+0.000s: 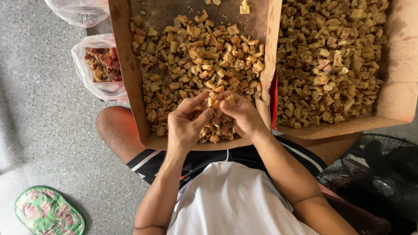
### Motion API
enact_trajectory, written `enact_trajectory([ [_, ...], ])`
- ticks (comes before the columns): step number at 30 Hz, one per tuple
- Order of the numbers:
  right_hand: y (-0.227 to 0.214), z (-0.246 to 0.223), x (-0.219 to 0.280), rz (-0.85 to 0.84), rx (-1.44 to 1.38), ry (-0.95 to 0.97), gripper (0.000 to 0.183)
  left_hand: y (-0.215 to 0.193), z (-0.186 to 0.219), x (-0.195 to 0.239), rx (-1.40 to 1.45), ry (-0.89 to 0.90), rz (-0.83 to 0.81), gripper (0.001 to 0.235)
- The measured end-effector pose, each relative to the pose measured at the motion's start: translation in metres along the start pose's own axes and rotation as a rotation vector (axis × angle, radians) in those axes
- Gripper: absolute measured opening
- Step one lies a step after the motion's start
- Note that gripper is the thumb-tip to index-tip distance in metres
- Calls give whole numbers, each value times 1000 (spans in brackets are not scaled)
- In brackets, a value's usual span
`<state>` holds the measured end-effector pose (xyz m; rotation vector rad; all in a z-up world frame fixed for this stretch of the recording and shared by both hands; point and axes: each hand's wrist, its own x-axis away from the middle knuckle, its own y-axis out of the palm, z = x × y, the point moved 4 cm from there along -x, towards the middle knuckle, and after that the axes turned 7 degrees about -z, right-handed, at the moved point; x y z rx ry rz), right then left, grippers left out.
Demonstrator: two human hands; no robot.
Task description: The person sits on the floor and uses both hands to pick up, separate, and sort small, cubed, brownish food items between two cardboard boxes. They repeatedly scoop handfuls from one box and transfer them to the other.
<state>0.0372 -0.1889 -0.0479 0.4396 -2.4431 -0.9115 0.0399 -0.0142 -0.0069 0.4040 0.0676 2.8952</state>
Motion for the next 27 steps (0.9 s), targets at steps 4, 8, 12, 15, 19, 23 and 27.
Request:
enact_trajectory([
  [4, 4, -11, 1, 76, 191, -24, 25, 3, -4, 3, 151, -125, -41, 34],
  [8, 9, -21, 0, 110, 452, -94, 24, 4, -14, 0, 432, -206, -71, 29],
  [12, 10, -24, -5, 95, 488, -90, 24, 5, -22, 1, 657, -303, -44, 27],
  [15, 14, -20, -1, 105, 653, -104, 25, 5, -35, 1, 595, -254, 45, 24],
  [19, 34, -26, 3, 34, 1242, -713, 21, 5, -52, -4, 641, -224, 111, 27],
  [23, 6, -2, -6, 53, 239, -203, 30, 0, -43, -4, 654, -107, 229, 25],
  [27, 9, 16, -9, -78, -571, -33, 42, 9, -4, 13, 259, 144, 192, 25],
])
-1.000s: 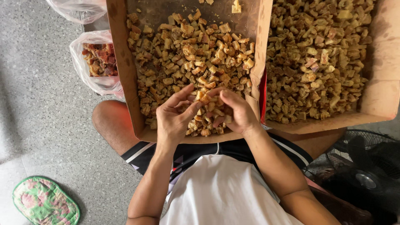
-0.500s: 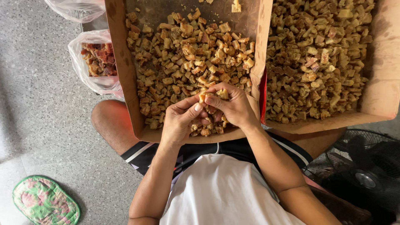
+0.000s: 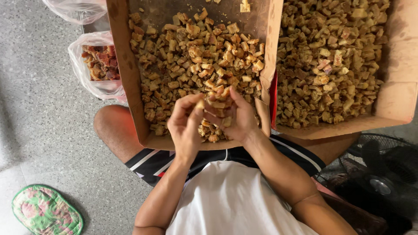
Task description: The person sits on the floor and uses both hands to pick up, separate, and sort small, cubed, brownish food items between two cardboard boxes. They repeatedly scoop handfuls from one box and transfer them to the other.
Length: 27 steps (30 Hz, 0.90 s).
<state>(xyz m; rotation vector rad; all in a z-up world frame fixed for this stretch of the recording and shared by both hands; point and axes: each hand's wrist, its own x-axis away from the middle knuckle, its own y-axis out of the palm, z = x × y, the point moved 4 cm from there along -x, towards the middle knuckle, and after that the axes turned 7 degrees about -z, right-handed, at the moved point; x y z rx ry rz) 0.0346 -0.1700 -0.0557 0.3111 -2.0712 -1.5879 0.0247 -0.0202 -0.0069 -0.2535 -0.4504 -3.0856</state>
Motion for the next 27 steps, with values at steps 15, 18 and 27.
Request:
enact_trajectory([
  [15, 20, -198, 52, 232, 970, -859, 28, -28, 31, -28, -894, -155, -96, 46],
  [18, 27, -205, 69, 447, 1562, -918, 43, -26, 30, -22, -1296, -150, -319, 82],
  [27, 18, -56, 3, 112, 2301, 54, 127, -12, -14, -34, -1454, 36, -79, 76],
])
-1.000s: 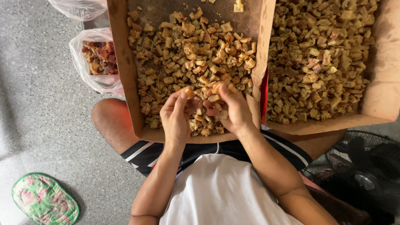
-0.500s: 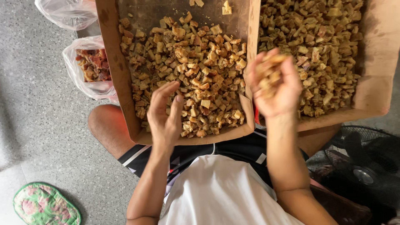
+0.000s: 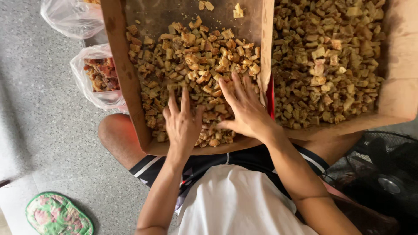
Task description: The person sits on the floor and uses both hands to pick up, separate, and sort small, cubed, brownish food items between two cardboard boxes. They repeatedly scoop handfuls from one box and transfer them to the other.
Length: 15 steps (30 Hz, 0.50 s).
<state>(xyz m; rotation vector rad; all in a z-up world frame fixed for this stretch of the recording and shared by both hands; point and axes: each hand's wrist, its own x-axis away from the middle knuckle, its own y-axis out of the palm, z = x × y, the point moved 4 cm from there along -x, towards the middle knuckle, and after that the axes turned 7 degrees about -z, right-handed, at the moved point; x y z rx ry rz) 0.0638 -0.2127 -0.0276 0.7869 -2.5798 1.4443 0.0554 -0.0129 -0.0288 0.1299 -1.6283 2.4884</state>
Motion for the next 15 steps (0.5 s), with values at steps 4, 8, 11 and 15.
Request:
enact_trajectory([
  [4, 15, 9, -57, -28, 77, 231, 135, 27, -2, -24, 168, 19, 43, 61],
  [8, 15, 24, -109, 169, 271, 238, 111, 46, -5, -64, 225, 71, 156, 59],
  [11, 17, 28, -125, 157, 274, 250, 100, 42, -6, -90, 309, 89, 163, 59],
  [15, 7, 14, -105, 17, 0, 278, 84, 29, -3, -89, 638, -89, -69, 49],
])
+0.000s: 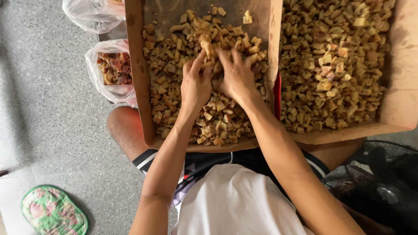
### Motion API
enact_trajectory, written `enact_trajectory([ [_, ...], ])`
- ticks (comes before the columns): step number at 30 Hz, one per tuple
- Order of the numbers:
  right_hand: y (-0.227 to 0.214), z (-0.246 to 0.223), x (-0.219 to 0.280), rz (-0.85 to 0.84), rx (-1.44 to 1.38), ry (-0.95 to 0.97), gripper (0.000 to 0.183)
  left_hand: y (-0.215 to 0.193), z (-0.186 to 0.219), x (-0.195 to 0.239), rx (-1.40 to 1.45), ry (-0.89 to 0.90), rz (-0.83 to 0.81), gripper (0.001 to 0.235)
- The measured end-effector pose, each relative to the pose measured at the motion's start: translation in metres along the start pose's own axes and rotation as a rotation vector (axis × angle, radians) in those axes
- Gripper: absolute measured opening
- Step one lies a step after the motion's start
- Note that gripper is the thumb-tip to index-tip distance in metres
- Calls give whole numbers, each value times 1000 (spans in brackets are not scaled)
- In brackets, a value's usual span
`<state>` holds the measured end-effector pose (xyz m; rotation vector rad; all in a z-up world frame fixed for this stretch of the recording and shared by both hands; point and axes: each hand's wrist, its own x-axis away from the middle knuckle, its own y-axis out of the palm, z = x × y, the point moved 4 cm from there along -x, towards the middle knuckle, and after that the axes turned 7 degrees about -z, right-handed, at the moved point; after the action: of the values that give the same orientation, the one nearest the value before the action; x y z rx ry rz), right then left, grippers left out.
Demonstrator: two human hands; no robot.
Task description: The person sits on the floor and uses both hands to pick up, separate, and sort small, cubed, brownish food items between two cardboard boxes. They repeatedly scoop handfuls from one box and transfer them to the other.
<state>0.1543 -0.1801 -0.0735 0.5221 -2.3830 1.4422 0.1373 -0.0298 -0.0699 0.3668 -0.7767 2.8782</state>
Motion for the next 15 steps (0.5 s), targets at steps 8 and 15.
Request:
enact_trajectory([
  [8, 19, 8, 38, 122, -208, -303, 68, -8, 7, 47, -68, 88, 1, 43],
  [15, 28, 12, 38, -126, -1155, -381, 39, -15, 21, 54, 976, -256, -220, 41],
])
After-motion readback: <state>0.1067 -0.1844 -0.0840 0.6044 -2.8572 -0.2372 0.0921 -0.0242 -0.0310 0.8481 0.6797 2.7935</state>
